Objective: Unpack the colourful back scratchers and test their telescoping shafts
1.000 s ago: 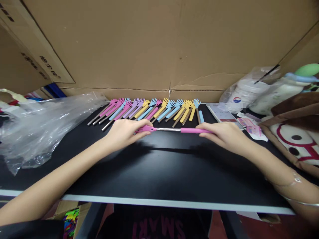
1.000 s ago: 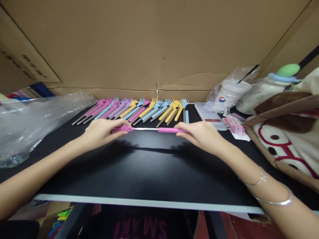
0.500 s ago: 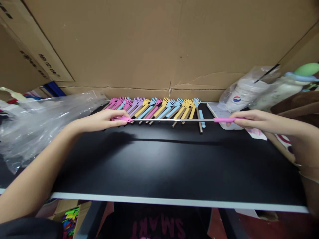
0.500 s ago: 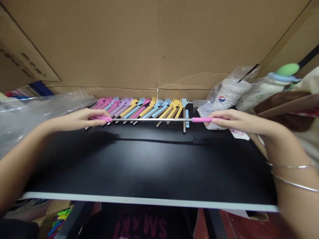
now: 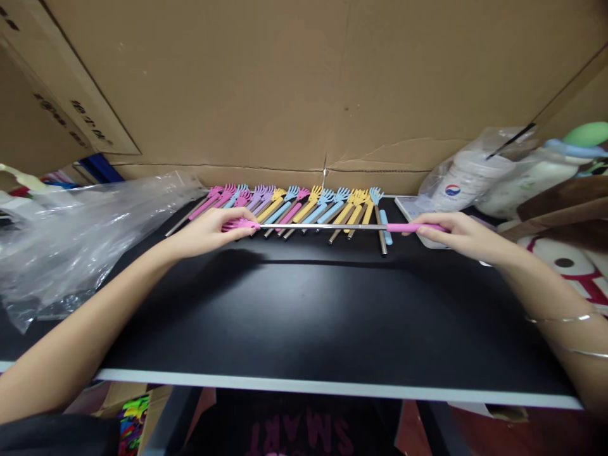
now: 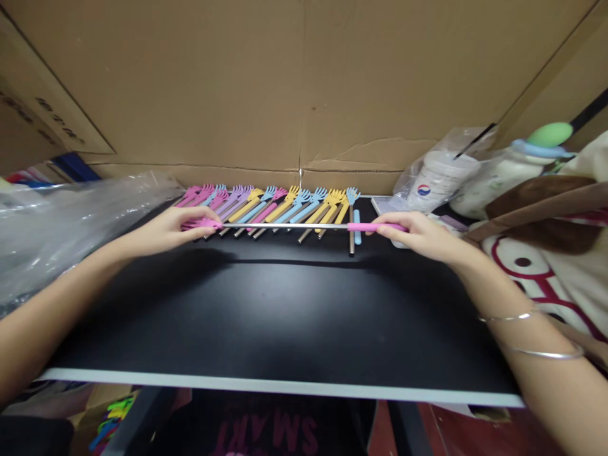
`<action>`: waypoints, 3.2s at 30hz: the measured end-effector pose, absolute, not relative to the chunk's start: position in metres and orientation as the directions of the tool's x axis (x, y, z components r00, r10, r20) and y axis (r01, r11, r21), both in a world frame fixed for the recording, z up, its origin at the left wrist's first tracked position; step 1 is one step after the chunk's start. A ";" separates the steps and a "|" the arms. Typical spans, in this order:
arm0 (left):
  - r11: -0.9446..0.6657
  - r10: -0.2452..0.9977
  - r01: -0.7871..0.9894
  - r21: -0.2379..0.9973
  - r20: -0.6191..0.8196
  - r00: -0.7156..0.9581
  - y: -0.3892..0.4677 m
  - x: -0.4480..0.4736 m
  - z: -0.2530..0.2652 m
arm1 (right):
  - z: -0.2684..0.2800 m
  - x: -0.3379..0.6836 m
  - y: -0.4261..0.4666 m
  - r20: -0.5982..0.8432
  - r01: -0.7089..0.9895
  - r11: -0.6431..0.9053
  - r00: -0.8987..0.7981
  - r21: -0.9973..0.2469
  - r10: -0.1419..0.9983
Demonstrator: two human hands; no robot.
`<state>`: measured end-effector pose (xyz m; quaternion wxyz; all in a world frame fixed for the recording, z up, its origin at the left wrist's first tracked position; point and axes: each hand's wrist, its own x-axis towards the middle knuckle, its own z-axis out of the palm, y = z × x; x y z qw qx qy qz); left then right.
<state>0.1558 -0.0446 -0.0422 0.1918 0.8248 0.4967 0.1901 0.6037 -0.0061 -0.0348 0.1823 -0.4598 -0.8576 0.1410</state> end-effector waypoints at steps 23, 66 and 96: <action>-0.507 0.862 0.793 0.338 0.175 0.476 -0.077 0.216 -0.059 | -0.053 0.541 -0.042 0.118 0.622 0.692 -0.707 -0.365 0.698; -0.507 0.862 0.756 0.414 0.224 0.455 -0.082 0.217 -0.057 | -0.055 0.533 -0.060 0.384 0.642 0.758 -0.675 -0.113 0.629; -0.619 0.779 0.773 0.139 0.236 0.581 -0.072 0.214 -0.077 | -0.067 0.537 -0.054 0.202 0.641 0.767 -0.754 0.022 0.624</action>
